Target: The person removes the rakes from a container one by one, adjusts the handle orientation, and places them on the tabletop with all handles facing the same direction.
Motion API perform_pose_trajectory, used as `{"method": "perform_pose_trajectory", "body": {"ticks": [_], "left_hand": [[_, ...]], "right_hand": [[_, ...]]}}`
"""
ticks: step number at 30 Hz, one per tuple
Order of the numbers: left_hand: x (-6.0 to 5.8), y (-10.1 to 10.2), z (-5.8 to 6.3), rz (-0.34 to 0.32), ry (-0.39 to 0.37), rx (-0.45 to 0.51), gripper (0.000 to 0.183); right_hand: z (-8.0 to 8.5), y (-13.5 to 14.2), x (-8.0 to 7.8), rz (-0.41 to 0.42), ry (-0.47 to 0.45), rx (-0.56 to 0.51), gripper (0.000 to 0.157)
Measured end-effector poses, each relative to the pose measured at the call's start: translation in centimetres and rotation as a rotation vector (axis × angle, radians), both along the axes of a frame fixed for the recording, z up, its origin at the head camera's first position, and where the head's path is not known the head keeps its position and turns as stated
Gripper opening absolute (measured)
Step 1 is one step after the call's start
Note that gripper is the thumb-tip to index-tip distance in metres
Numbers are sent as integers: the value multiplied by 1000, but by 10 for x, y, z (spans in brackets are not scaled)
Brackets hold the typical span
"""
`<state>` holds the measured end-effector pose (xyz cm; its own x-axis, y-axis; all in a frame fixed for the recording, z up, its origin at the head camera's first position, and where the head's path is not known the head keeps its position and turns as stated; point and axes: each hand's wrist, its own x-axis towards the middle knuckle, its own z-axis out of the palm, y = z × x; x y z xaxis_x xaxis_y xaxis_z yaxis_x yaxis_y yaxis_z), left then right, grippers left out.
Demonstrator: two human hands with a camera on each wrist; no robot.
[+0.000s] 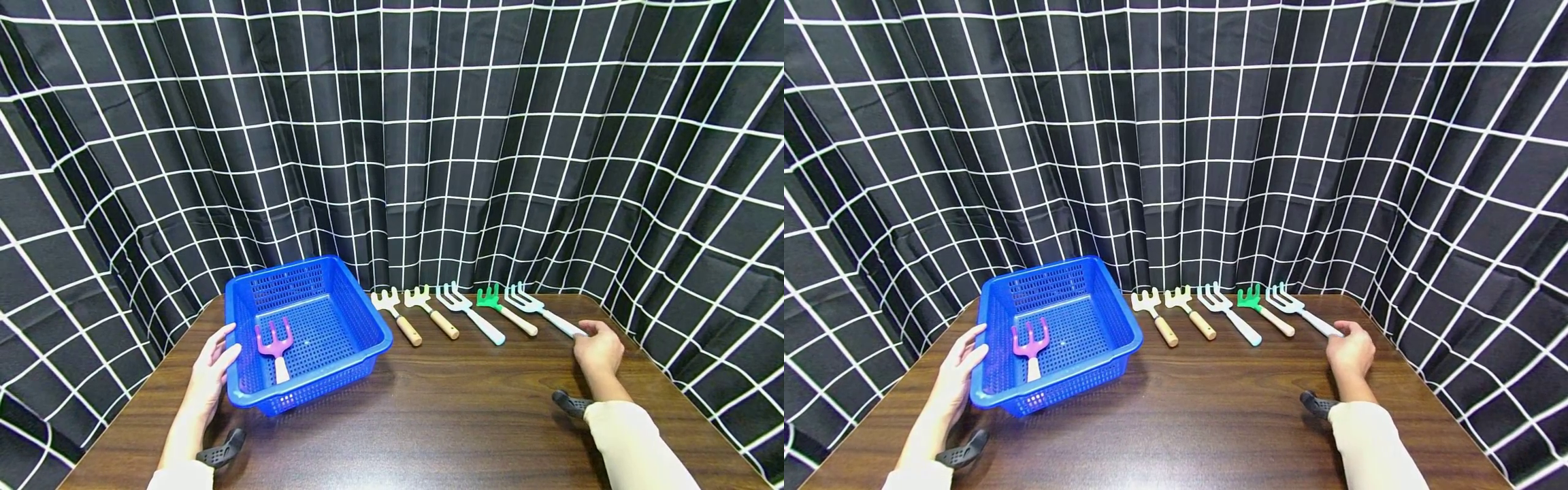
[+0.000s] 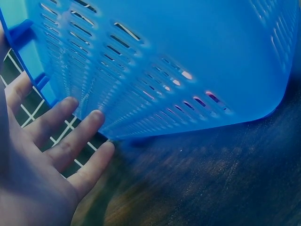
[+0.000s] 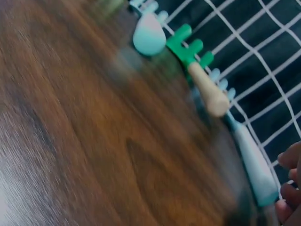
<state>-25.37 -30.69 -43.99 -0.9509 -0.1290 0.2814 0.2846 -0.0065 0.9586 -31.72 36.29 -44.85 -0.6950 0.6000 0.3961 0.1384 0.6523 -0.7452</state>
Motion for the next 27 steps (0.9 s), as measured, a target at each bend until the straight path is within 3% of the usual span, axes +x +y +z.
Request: {"method": "perform_pose_trajectory", "body": {"ticks": [12, 17, 27], "left_hand": [[-1, 0, -1, -6, -2, 9, 48], [-1, -1, -1, -12, 1, 10, 49], [-1, -1, -2, -22, 19, 15, 48]], "right_hand": [[30, -44, -5, 80, 141, -42, 31], [35, -61, -5, 135, 157, -44, 33], [53, -103, 0, 313, 194, -69, 35]]}}
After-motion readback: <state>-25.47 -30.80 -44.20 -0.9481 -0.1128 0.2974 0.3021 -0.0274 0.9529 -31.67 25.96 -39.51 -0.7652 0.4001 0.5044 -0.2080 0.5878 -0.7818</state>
